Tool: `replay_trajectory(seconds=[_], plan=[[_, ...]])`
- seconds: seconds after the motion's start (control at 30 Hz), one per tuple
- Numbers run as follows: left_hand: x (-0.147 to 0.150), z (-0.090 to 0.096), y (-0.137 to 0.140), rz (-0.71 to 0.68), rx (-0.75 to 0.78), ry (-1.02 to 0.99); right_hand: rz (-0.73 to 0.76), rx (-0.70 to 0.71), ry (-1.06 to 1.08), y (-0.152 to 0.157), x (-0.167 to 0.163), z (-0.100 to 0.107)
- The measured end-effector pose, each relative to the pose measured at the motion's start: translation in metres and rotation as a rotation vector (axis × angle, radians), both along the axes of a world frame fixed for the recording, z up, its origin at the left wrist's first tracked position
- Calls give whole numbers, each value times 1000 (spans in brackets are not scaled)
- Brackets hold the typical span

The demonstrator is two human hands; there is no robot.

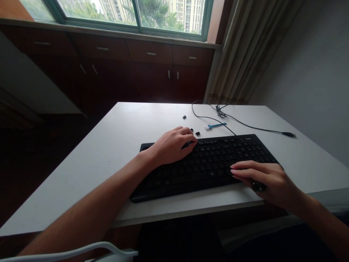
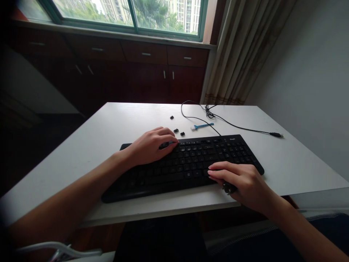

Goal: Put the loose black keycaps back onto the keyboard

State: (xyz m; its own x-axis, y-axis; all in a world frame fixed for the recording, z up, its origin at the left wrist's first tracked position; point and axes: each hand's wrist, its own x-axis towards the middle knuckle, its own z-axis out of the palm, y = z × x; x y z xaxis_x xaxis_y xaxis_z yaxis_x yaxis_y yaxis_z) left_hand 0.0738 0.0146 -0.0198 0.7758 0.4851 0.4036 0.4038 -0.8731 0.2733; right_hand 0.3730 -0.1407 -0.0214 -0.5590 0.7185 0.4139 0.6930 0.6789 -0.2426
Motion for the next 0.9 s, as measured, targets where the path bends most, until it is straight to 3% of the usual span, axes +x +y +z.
replay_trajectory(seconds=[0.1,0.4,0.7,0.9], plan=[[0,0,0,0,-1,-2,-9,-6,42,1,-6,1],[1,-1,0,-8,8,-12,65,-75,-98,9,1,13],[1,-2,1,-2,11,-4,41,-61,-75,6,5,3],[1,-1,0,-5,2,-7,62,-74,-99,7,4,9]])
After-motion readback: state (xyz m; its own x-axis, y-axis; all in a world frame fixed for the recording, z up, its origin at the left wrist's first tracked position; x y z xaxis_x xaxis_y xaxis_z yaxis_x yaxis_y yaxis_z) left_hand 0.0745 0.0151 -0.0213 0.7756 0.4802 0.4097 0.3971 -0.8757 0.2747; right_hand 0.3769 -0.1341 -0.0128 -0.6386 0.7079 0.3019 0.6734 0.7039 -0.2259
